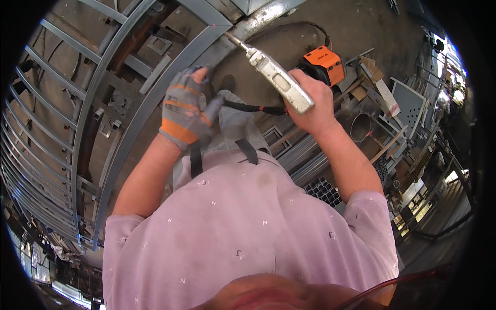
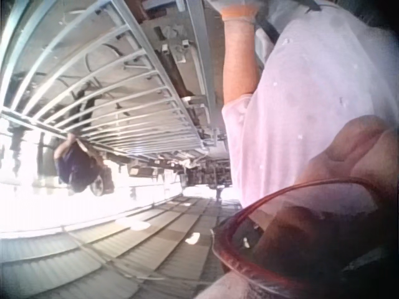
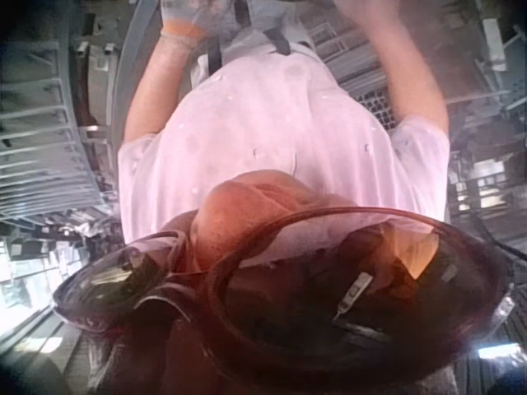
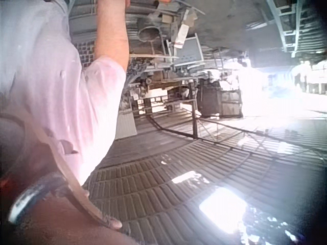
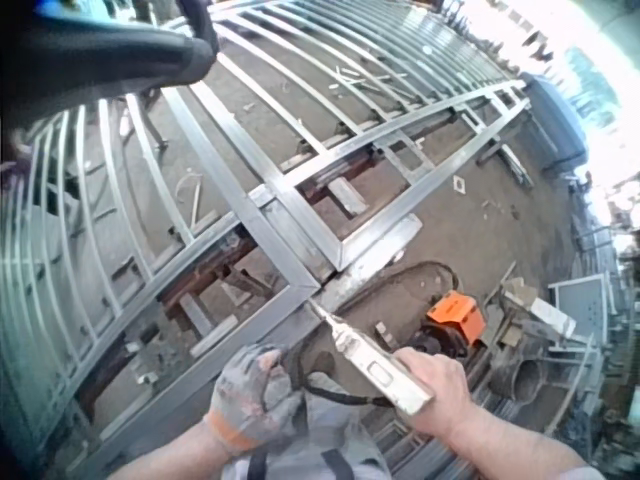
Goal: The person welds joints on a large curved metal frame using a handheld welding torch. They move along the frame, applying welds at multiple intersections while holding the structure steady with gloved hands. Sparks are visible during welding. The person repositions the torch and adjusts their stance to reach different sections of the frame.
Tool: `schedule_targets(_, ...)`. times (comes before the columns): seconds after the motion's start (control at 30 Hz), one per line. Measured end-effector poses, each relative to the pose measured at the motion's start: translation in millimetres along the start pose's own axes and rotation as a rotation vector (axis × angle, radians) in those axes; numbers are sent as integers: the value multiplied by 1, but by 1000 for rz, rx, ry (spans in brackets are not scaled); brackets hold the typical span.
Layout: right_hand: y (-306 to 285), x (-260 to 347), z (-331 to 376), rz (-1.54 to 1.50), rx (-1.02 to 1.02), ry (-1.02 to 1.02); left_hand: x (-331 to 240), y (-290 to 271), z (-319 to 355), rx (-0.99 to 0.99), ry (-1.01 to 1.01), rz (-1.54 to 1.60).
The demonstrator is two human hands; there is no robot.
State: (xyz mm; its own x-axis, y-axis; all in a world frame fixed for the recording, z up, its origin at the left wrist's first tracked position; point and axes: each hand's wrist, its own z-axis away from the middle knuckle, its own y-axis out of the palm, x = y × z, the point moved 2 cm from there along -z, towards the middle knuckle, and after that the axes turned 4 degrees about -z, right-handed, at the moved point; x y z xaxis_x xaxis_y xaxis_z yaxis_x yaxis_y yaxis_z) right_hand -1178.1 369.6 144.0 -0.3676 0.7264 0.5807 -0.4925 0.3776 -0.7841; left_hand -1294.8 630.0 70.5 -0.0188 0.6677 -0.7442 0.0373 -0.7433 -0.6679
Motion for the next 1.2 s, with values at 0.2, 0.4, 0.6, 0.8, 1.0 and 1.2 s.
schedule_targets(0.2, 2, 4, -9, 29, 19, -25, -39, 16, 12, 99, 22, 166)
schedule_targets(0.4, 2, -1, -10, 25, 14, -12, -50, -19, -5, 49, 86, 270)
schedule_targets(0.6, -1, -1, -5, -10, 14, 11, -56, -108, 12, -103, 21, 623)
schedule_targets(0.8, -4, -9, 8, -26, -11, 26, -40, -183, 0, 10, 547, 733)
schedule_targets(1.0, 0, 3, 2, 73, 9, -20, -42, -123, 25, 18, 56, 402)
schedule_targets(1.2, 6, 4, -9, 111, 23, -75, -38, 2, 15, 156, -13, 88)
